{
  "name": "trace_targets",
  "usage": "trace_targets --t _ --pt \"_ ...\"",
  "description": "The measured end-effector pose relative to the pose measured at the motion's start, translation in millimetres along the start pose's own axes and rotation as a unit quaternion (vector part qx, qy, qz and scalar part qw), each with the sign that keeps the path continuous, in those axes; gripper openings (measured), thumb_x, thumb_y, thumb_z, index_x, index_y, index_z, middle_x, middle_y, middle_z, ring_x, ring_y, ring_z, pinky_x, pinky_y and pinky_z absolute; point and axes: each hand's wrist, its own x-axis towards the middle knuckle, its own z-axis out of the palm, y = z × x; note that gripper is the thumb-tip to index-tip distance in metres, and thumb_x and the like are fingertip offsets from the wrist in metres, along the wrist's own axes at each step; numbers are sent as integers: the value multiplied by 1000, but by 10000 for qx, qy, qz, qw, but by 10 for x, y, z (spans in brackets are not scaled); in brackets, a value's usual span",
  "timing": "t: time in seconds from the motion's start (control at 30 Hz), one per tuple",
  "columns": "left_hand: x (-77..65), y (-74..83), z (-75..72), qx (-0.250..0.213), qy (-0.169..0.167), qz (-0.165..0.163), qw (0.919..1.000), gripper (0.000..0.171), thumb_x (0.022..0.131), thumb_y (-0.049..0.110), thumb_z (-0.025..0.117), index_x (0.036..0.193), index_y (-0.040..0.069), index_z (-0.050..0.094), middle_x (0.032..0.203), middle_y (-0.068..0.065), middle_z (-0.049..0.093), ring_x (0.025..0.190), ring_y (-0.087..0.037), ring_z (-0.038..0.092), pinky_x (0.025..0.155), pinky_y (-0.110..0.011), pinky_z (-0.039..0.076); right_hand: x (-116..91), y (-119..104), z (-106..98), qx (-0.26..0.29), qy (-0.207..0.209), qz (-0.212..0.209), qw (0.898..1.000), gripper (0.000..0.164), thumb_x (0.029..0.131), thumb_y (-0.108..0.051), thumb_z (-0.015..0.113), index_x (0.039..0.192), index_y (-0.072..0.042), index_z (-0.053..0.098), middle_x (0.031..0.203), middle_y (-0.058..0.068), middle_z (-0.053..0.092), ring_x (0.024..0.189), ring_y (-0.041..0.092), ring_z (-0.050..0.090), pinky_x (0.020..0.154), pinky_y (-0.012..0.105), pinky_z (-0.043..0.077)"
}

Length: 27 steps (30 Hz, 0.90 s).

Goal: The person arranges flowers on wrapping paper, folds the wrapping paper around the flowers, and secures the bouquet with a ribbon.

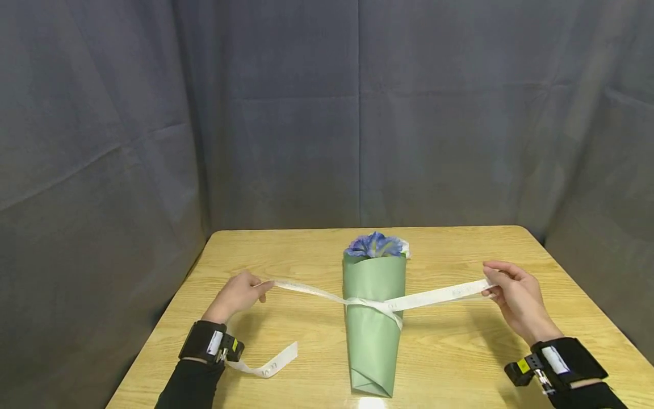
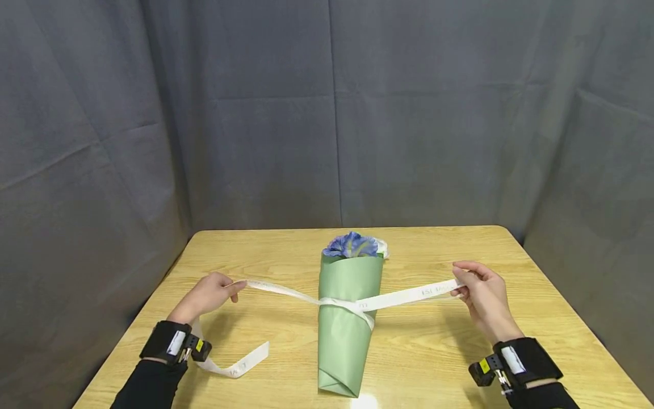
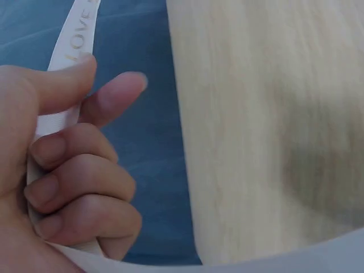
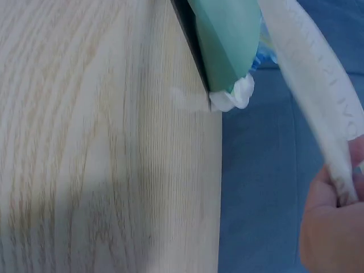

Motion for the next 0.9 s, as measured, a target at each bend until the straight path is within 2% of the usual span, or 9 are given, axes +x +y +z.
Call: trace_targets --t 0.23,0.3,0.37,0.4,0.5,0.53,0.6,0.8,0.9 --pt "-11 -145 68 -191 -511 -18 9985 45 104 30 58 74 1 73 113 -15 70 88 -23 57 74 -38 44 -23 -32 -274 712 77 300 9970 18 105 -17 57 112 -17 75 78 -2 47 59 10 46 60 23 50" --pt "-12 -172 69 -208 -513 -33 9985 45 105 31 57 75 2 73 117 -16 69 96 -25 59 82 -43 47 -21 -22 -296 158 -217 344 9990 21 107 -21 54 118 -17 71 81 -3 41 62 10 40 57 24 40" --pt "-18 -192 63 -239 -559 -73 9981 46 106 31 55 75 2 73 119 -15 69 100 -26 59 88 -48 46 -11 -6 -277 -1302 -582 291 9893 26 106 -26 56 126 -14 67 83 -3 37 66 11 37 57 28 34" --pt "-18 -201 60 -266 -587 -136 9978 46 106 31 55 74 2 72 117 -15 69 100 -25 59 89 -48 45 -7 2 -256 -2210 -816 211 9716 29 106 -28 58 130 -13 65 86 -3 40 70 11 38 59 28 34" --pt "-6 -232 51 -265 -651 -263 9972 48 106 29 55 71 0 71 106 -12 69 92 -23 56 86 -45 44 5 37 -175 -4513 -1452 -142 8804 38 100 -29 68 127 -3 66 101 1 56 85 11 53 67 30 44" --pt "0 -246 50 -241 -664 -332 9969 49 106 28 55 69 -1 70 103 -11 68 90 -23 54 85 -44 43 9 51 -155 -5011 -1633 -288 8493 35 98 -27 70 121 -2 69 102 5 61 88 15 58 69 33 47" --pt "11 -286 60 -134 -647 -499 9966 49 105 26 54 66 0 69 93 -7 64 86 -21 51 82 -41 42 19 88 -130 -5510 -1912 -435 8112 20 95 -21 73 106 -4 75 102 6 68 88 20 62 70 36 50" --pt "-3 -446 176 63 -634 -1038 9926 36 88 9 52 53 5 58 57 2 40 57 -15 35 59 -28 34 19 214 -156 -6527 -1836 -728 7314 8 91 -7 73 85 -11 71 83 -2 65 71 14 51 63 34 43" --pt "-21 -516 230 23 -549 -1285 9902 28 75 5 50 47 9 49 50 5 28 50 -12 22 51 -24 22 16 224 -195 -6749 -1575 -502 7192 9 92 -5 71 84 -8 68 80 1 61 69 18 47 62 35 38"
